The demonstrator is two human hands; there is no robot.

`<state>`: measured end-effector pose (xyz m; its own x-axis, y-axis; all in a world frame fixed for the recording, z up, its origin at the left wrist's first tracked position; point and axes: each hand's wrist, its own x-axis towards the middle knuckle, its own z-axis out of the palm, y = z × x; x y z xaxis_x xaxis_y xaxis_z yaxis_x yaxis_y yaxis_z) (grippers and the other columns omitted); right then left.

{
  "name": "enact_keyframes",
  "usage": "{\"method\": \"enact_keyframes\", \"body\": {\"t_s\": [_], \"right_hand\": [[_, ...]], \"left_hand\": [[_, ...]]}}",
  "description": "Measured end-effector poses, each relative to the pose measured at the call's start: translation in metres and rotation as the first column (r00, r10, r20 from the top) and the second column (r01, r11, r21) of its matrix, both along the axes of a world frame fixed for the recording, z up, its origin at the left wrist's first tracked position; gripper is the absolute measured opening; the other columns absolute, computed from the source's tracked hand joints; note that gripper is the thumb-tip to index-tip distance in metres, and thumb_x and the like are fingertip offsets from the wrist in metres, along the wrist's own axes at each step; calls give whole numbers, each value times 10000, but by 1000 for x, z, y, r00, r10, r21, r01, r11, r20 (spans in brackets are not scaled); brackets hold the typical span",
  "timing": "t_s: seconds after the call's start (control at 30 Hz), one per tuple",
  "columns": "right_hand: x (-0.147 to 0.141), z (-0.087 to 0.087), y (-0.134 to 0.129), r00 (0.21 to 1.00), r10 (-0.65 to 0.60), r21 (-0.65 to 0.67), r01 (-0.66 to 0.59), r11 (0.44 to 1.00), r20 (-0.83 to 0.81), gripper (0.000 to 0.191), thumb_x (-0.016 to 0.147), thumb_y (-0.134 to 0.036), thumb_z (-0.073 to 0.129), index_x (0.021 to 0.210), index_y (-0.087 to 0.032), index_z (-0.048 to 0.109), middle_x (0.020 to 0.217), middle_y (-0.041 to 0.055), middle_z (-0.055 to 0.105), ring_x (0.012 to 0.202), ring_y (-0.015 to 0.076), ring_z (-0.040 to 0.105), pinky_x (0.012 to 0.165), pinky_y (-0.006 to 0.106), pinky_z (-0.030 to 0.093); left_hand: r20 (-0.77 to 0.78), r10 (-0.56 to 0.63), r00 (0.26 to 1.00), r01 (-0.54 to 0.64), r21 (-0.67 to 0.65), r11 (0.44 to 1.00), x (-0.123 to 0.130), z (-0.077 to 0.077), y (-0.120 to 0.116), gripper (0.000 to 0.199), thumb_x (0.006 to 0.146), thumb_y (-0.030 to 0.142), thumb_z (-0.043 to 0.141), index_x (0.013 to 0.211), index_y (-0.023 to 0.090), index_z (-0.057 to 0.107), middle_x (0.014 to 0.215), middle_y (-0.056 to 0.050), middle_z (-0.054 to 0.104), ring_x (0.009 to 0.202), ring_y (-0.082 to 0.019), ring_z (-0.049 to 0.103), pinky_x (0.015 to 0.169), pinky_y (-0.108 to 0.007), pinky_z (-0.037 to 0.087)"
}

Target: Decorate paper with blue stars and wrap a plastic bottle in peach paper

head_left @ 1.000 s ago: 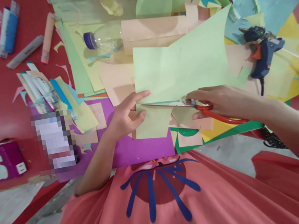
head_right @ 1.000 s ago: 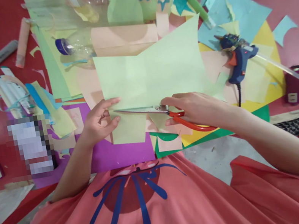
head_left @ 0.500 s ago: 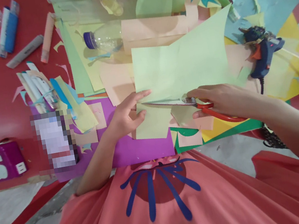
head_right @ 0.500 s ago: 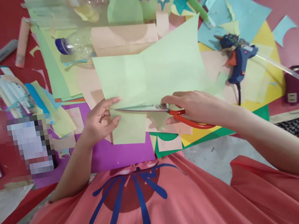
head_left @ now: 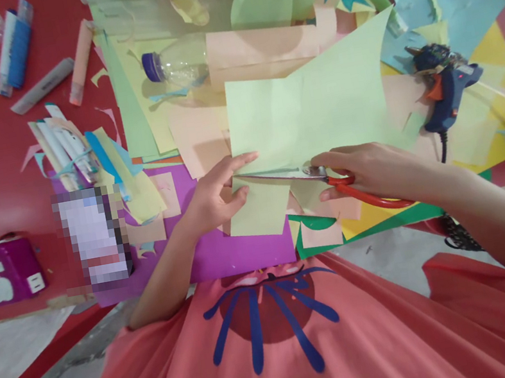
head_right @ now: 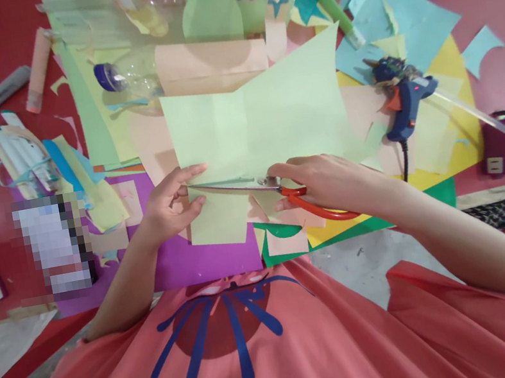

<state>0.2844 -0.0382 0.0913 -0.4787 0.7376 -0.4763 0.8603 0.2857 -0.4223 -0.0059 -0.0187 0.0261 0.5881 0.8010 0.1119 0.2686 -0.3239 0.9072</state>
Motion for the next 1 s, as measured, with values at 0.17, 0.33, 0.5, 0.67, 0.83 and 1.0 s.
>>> {"method": "enact_keyframes", "body": {"t_s": [0.17,0.33,0.5,0.67,0.83,1.0], "right_hand": [[1,-1,0,1000,14,10,-13,1000,-7,641,895,-724,395,1187,-208,640,747,68,653,565,181,552,540,259,370],[1,-2,0,1000,10,-1,-10,1000,-17,623,903,-709,399,1167,-200,644,744,71,659,591,189,576,558,260,393],[1,-2,1,1000,15,-4,-15,1000,-22,641,896,-711,404,1172,-184,643,751,80,662,594,194,581,554,263,390],[-2,1,4,1000,15,10,-15,1000,-27,590,896,-697,420,1157,-216,642,760,69,663,566,176,562,543,257,379],[-1,0,2,1000,10,-5,-10,1000,-8,600,902,-705,402,1154,-214,639,762,72,664,569,184,564,542,271,378],[8,-11,-7,997,-76,102,73,992,33,511,925,-644,424,1131,-220,621,852,94,681,654,210,617,582,291,423]], "left_hand": [[17,-4,1000,4,-6,1000,-1,0,0,441,902,182,526,1342,204,546,1341,-83,647,1245,-209,613,1085,-373,503],[-27,-8,1000,7,-16,1000,-1,0,1,451,900,205,523,1350,203,552,1344,-84,647,1252,-211,612,1026,-323,535],[-41,3,999,-3,1,1000,0,1,0,453,897,191,525,1349,198,554,1349,-97,643,1239,-220,619,978,-307,558],[-26,-2,1000,3,23,1000,0,0,0,456,900,183,517,1354,212,552,1347,-89,641,1196,-201,637,987,-303,554],[-42,-10,999,10,18,1000,0,2,0,474,889,162,512,1360,203,543,1354,-83,640,1223,-204,626,1038,-322,525],[-64,94,994,-92,44,995,-4,6,5,472,873,166,515,1343,194,556,1336,-67,652,1243,-218,617,1034,-350,534]]}}
